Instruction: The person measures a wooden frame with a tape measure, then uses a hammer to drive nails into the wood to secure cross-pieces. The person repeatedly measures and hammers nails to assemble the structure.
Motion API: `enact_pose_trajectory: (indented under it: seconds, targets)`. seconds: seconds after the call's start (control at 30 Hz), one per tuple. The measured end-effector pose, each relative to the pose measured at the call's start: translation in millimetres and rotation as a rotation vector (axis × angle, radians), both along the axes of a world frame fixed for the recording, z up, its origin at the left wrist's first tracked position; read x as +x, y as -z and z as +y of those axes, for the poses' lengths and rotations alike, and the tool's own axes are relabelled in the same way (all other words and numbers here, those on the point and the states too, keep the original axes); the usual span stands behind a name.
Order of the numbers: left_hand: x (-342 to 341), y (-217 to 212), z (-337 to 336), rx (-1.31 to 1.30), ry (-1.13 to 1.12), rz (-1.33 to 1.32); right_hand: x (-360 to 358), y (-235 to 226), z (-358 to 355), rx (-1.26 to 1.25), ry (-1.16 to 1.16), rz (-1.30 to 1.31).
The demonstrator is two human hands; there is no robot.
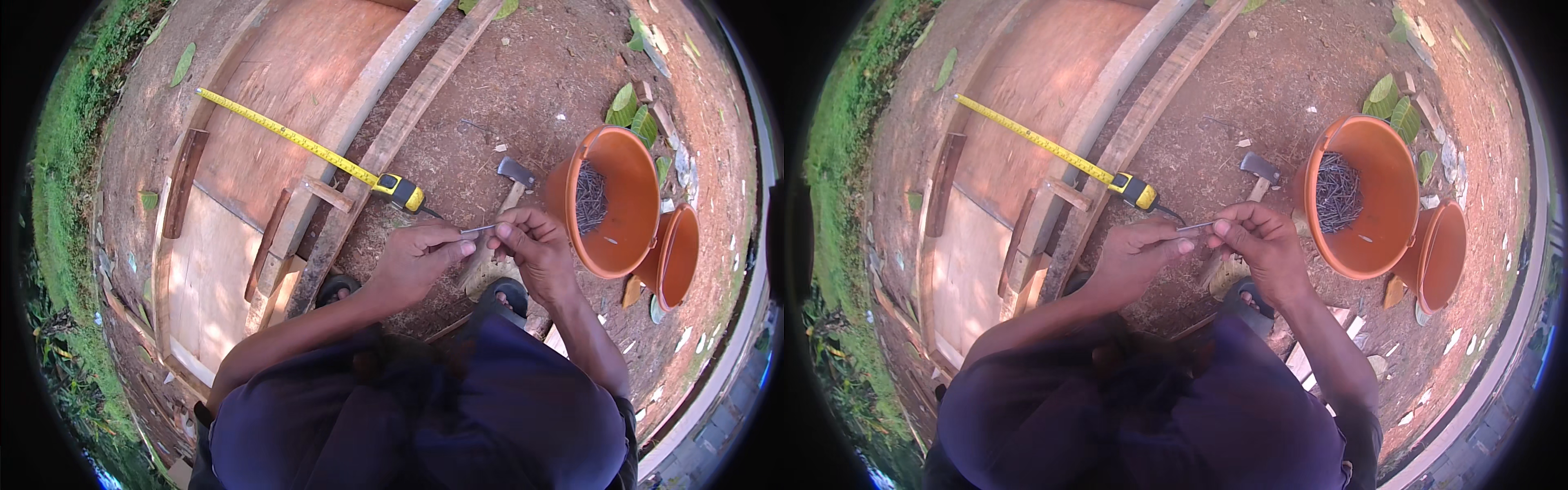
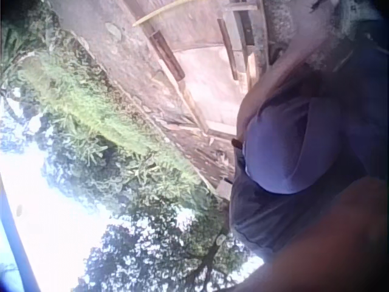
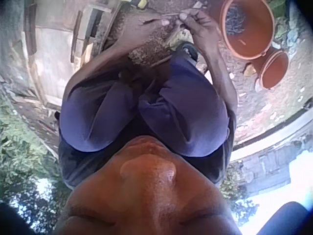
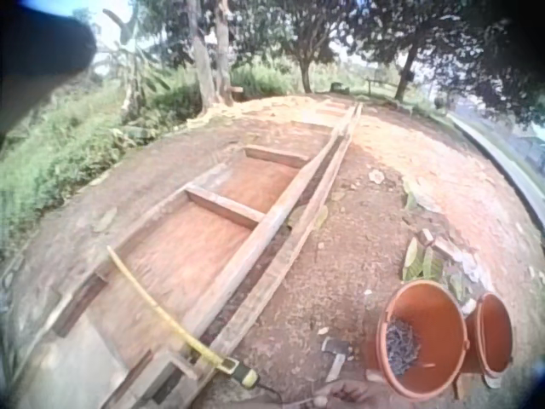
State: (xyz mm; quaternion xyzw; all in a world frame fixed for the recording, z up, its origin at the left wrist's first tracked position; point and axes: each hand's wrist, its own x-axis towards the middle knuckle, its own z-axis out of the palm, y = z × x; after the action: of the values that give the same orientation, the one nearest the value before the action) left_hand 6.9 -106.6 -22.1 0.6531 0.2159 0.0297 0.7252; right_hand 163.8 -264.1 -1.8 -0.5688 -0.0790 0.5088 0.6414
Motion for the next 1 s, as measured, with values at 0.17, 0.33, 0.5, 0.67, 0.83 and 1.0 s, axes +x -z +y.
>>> enact_pose_trajectory:
  seconds: [0.17,0.33,0.5,0.67,0.83,1.0]
  targets:
    - [-23,18,-1,-0.244,-0.343,-0.017,-58,49,27,-0.01,-0.042,0.022]
    - [-59,45,4,-0.249,-0.438,0.054,-80,69,43,-0.062,-0.235,-0.158]
    - [-80,58,4,-0.298,-0.527,0.025,-94,86,42,-0.057,-0.278,-0.36]
    - [-98,71,52,0.074,-0.662,0.082,-57,108,-7,-0.554,-0.14,-1.168]
    - [-92,80,83,0.374,-0.604,0.091,-48,139,-41,-0.892,0.006,-1.059]
    - [-92,90,87,0.566,-0.568,0.094,-43,120,-25,-0.964,-0.081,-0.875]
